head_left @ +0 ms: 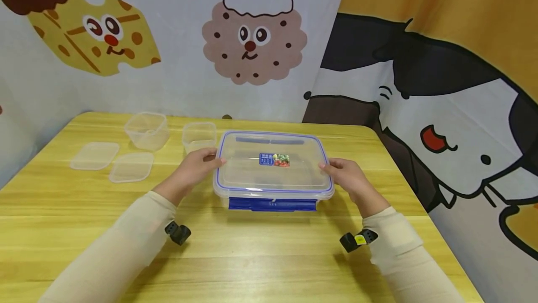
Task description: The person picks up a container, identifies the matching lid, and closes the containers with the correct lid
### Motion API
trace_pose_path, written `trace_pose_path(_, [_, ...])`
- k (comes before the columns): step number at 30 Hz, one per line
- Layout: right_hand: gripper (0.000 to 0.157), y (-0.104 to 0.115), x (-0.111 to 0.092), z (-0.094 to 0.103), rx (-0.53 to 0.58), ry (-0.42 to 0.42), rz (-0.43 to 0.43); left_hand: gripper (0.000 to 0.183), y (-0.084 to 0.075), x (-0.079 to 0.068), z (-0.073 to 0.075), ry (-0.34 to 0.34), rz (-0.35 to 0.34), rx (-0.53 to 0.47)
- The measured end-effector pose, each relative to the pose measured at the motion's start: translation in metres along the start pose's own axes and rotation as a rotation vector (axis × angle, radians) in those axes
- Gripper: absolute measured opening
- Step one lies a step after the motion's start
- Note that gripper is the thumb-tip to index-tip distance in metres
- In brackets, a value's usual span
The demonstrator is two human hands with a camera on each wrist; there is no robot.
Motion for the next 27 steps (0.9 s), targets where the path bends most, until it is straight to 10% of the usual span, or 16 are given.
trace_pose_path(27, [0.057,-0.0023,0.0011,-0.0049,0.016,-0.043,0.032,0.058,-0.005,0.0017,-0.0024,-0.062,0.047,0.004])
Point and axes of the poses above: each hand's wrist, its own x-axis towards the middle knuckle, its own z-axis out of the back of the hand, y = z × x, the point moved 3 cm from there along x, towards the middle knuckle, and after that the axes turned 3 degrees about -y, right-handed, at the moved point
